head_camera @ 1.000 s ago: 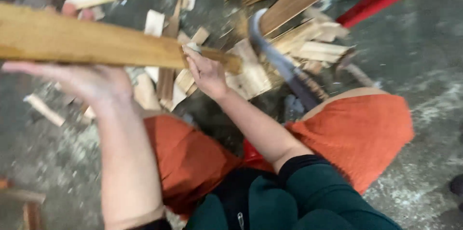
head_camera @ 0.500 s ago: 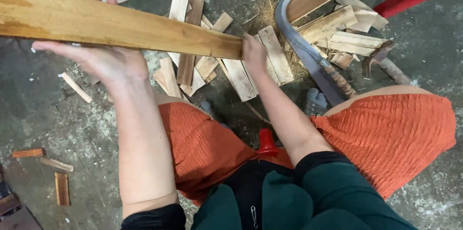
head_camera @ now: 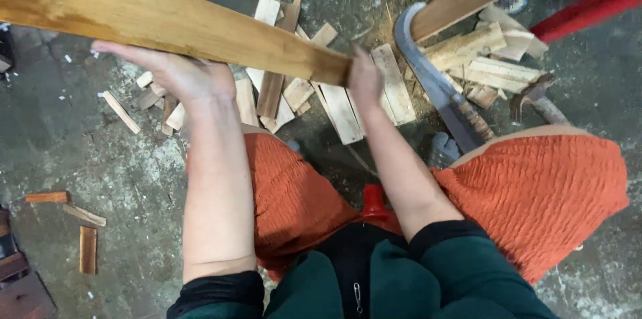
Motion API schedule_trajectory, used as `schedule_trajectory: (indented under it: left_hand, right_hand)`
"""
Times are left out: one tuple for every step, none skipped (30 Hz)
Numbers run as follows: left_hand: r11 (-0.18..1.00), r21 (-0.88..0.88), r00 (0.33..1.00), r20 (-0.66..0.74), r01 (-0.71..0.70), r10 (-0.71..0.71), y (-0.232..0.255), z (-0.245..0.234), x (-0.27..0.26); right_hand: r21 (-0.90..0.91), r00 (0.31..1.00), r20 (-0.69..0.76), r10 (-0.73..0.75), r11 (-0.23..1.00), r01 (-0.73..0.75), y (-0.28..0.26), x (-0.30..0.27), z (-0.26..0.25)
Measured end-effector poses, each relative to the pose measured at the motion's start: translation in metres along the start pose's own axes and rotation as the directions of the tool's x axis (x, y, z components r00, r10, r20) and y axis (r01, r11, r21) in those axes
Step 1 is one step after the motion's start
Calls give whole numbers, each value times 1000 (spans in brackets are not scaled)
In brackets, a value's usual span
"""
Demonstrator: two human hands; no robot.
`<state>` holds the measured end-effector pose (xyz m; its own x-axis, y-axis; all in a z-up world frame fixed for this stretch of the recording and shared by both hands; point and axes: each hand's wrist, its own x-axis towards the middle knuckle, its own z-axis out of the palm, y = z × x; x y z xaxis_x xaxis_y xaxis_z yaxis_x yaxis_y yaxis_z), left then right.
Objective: The person smooths a wooden plank using a sanding block and a hand saw. They hold the plank with their left hand and rub the sanding block along its length, then use the saw to scrape the surface, repeating these actions to refine the wood.
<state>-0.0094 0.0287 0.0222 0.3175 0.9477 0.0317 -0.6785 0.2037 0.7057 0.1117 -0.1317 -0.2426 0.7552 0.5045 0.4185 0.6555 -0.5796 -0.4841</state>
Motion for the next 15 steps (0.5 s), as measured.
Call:
schedule_trajectory:
  left_hand:
    - [1000,-13,996,-82,20,-21,0,5,-1]
    - [999,-29,986,-163,40,-44,0,11,-2]
    - [999,-38,987,-157,29,-34,0,14,-5]
    - [998,-41,989,-133,55,-61,-1,17,-7]
    - [996,-44,990,-113,84,-88,-2,18,-10]
    - [996,-53,991,-110,75,-80,-7,17,-8]
    - [991,-116,996,-38,73,-78,-11,15,-8]
    - [981,-178,997,34,74,-69,-16,12,-8]
    - [981,-181,997,38,74,-68,-15,14,-8]
    - [981,-181,997,43,76,-70,-14,15,-8]
    - [980,-186,997,48,75,-68,-13,18,-7]
    - [979,-193,997,52,71,-63,-11,21,-5]
    - [978,-196,997,53,71,-62,-10,21,-5]
    - [978,-198,997,55,71,-61,-9,22,-5]
    - [977,-203,997,52,64,-55,-7,21,-5]
  right_hand:
    - [178,948,173,266,939,-296,20,-5,5]
    - [290,802,387,455,766,-574,40,-10,10]
    - [297,811,378,446,771,-563,15,9,-13]
    - [413,836,382,393,736,-535,-11,27,-35]
    - [520,859,382,340,690,-504,-36,42,-58]
    - [524,866,376,331,695,-493,-65,60,-82]
    - [649,957,260,124,712,-269,-94,73,-108]
    - [739,989,119,-84,673,-32,-123,86,-133]
    - [739,990,115,-85,673,-28,-139,91,-147]
    - [745,984,74,-162,665,53,-155,97,-162]
    - [746,969,33,-243,652,138,-171,104,-177]
    - [744,968,27,-249,652,147,-165,106,-170]
    - [650,922,-171,-347,664,370,-160,105,-162]
    - [509,823,-347,-449,647,568,-155,104,-153]
    - [509,819,-348,-456,643,573,-139,93,-138]
